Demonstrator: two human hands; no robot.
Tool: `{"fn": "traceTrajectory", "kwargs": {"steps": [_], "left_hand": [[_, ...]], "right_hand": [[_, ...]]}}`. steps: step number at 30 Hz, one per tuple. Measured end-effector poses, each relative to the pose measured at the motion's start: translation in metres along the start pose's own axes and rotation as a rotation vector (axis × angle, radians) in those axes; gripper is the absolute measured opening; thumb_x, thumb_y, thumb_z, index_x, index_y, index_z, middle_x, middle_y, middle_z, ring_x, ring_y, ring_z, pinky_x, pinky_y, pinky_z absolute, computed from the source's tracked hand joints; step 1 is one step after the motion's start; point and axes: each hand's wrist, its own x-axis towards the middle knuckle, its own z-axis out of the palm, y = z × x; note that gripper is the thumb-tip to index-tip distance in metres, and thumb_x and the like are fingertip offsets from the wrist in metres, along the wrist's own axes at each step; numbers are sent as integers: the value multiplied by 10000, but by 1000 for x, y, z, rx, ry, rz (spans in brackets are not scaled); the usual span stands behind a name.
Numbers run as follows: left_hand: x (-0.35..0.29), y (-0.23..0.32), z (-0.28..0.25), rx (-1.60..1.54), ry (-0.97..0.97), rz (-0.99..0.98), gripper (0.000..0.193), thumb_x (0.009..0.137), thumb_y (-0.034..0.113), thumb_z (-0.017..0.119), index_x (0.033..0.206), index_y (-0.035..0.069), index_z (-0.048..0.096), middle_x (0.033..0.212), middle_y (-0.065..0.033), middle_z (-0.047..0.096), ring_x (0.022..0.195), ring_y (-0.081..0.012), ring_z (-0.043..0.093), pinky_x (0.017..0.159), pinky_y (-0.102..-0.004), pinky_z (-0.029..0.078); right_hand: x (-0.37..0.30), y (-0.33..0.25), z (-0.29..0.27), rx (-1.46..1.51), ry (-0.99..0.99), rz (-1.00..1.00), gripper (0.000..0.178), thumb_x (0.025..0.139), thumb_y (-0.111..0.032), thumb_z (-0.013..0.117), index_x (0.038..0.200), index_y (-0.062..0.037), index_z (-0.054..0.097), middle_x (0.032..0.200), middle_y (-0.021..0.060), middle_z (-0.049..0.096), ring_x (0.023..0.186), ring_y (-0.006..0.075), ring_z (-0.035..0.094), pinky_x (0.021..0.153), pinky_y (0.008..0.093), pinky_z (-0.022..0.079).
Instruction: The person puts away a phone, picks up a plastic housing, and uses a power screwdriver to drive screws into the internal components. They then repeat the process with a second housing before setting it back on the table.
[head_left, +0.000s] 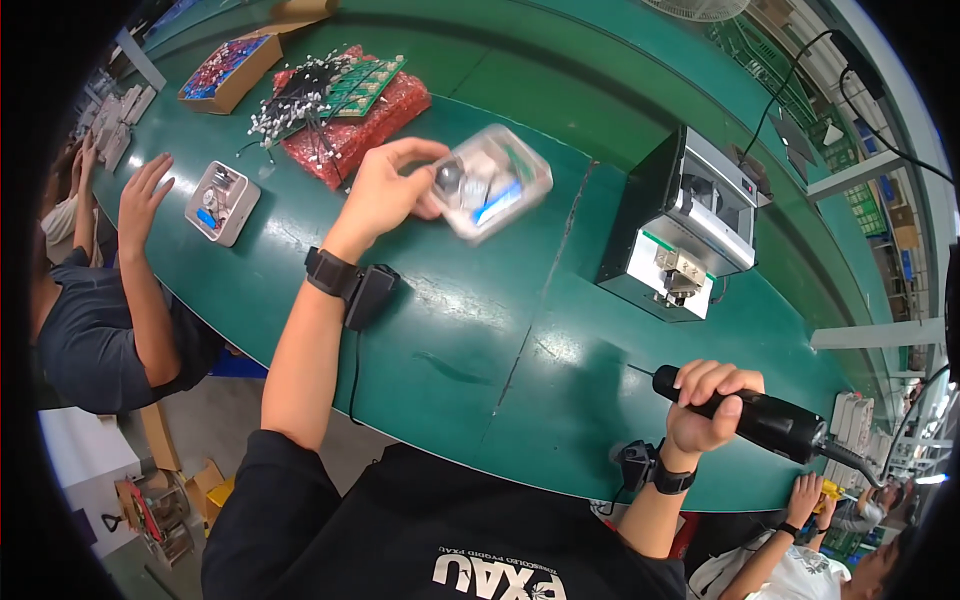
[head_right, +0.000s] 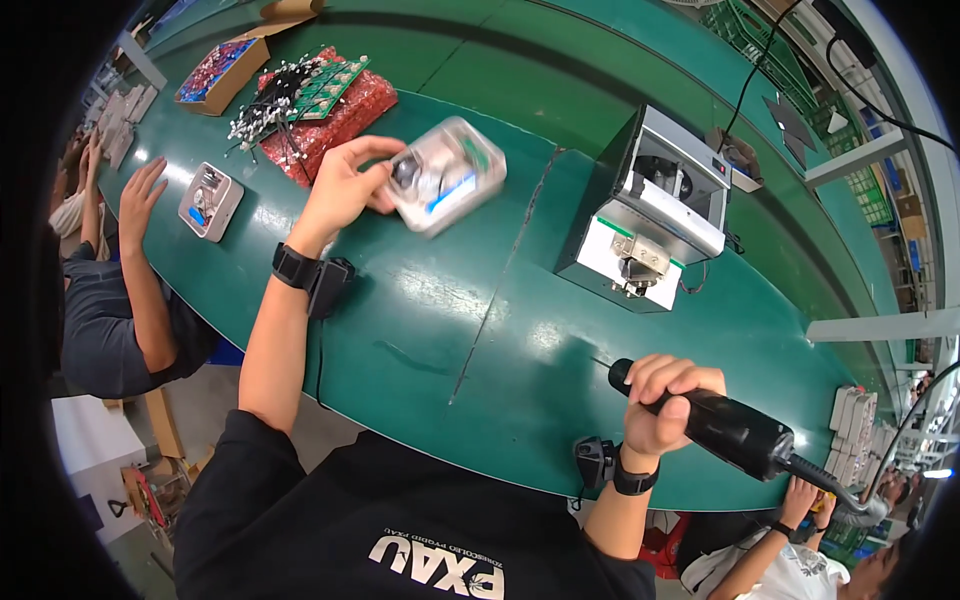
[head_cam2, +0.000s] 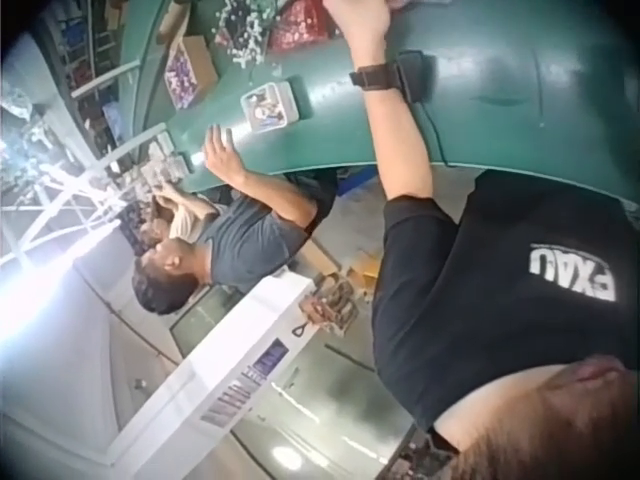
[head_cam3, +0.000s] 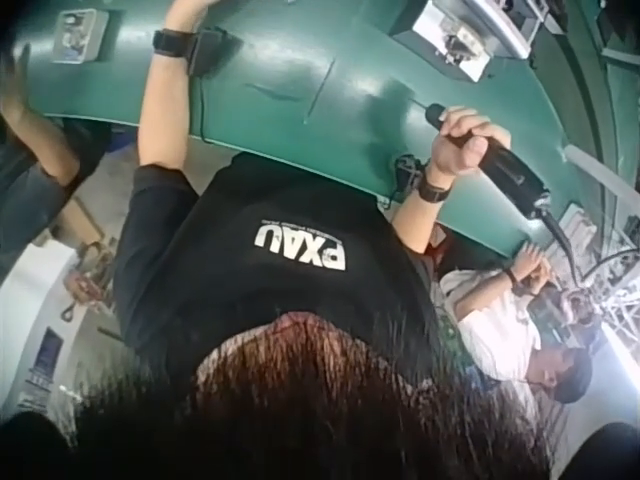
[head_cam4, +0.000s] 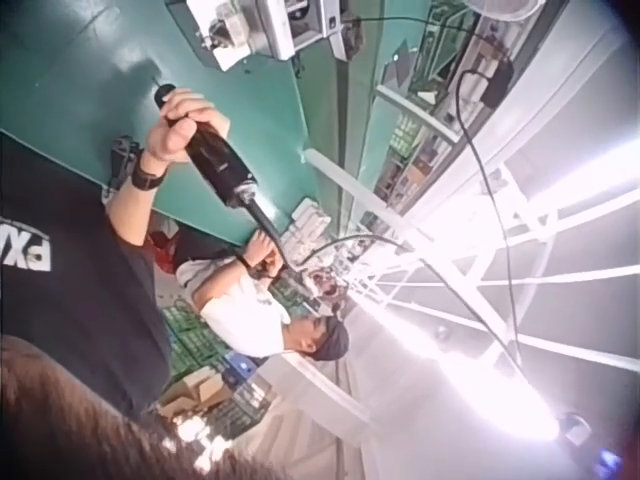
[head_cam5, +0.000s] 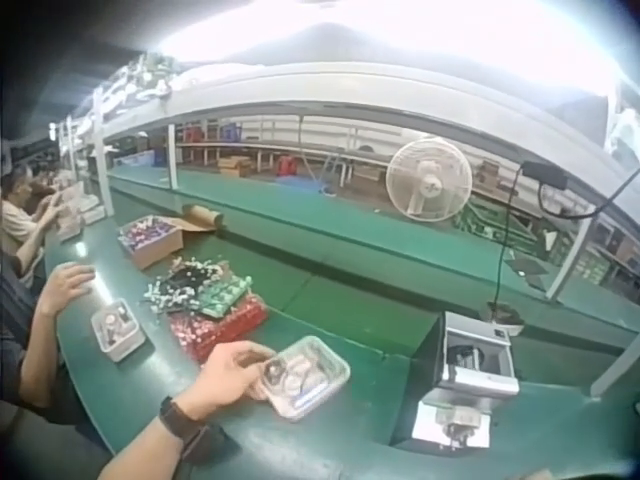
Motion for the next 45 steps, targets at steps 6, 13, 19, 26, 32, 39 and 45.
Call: {"fn": "traceTrajectory", "kwargs": {"steps": [6, 13, 19, 26, 32, 39, 45], "left_hand": [[-2, 3, 15, -73, 204, 400, 324, 896, -48, 560, 1217, -23, 596, 1201, -106, 633, 1044, -185, 667, 785, -271, 543], [-87, -12, -115, 622, 1073, 293, 206, 920, 125, 639, 1098, 33, 683, 1079, -97, 683, 951, -173, 650, 818, -311, 501], [-116, -70, -155, 1513, 1019, -361, 511, 898, 283, 625, 1339, 47, 518, 1392, -208, 489, 1260, -335, 492, 996, -551, 409], [-146, -19, -27, 1591, 749, -226, 663, 818, 247, 663, 1408, 48, 433, 1431, -244, 411, 1320, -432, 367, 1078, -592, 280], [-162, 37, 54, 1306, 275, 19, 890, 690, 227, 823, 1435, 31, 378, 1450, -243, 343, 1355, -425, 323, 1099, -589, 248], [-147, 22, 55, 970, 219, 125, 1035, 622, 252, 884, 1439, -21, 310, 1420, -267, 342, 1338, -453, 334, 1111, -530, 295], [-133, 28, 81, 1042, 139, 162, 1017, 618, 259, 884, 1421, -30, 330, 1406, -278, 343, 1339, -453, 338, 1114, -504, 320]], "right_hand": [[-3, 8, 1, -40, 26, 2, 332, 907, -311, 634, 893, -70, 406, 589, 35, 440, 465, 145, 422, 481, 312, 419], [-1, 12, 2, -13, 45, 2, 333, 906, -287, 649, 889, -64, 402, 593, 29, 439, 474, 138, 424, 486, 304, 430], [-5, 14, -7, 67, 1, -26, 281, 881, -123, 676, 880, -46, 405, 616, 33, 476, 513, 139, 480, 514, 294, 471], [33, -4, 21, 6, 0, -61, 308, 913, -239, 648, 882, -62, 398, 611, 31, 443, 507, 133, 442, 524, 306, 440], [94, -13, 32, -186, 42, -215, 212, 891, -121, 630, 904, -27, 440, 622, 34, 447, 499, 141, 455, 505, 313, 445], [107, -1, 35, -88, -12, -185, 135, 853, -32, 645, 826, -2, 516, 632, 44, 501, 447, 128, 483, 417, 277, 403], [108, -7, 40, -92, -42, -163, 152, 848, -43, 667, 800, -4, 528, 619, 26, 507, 447, 116, 488, 413, 267, 393]]}}
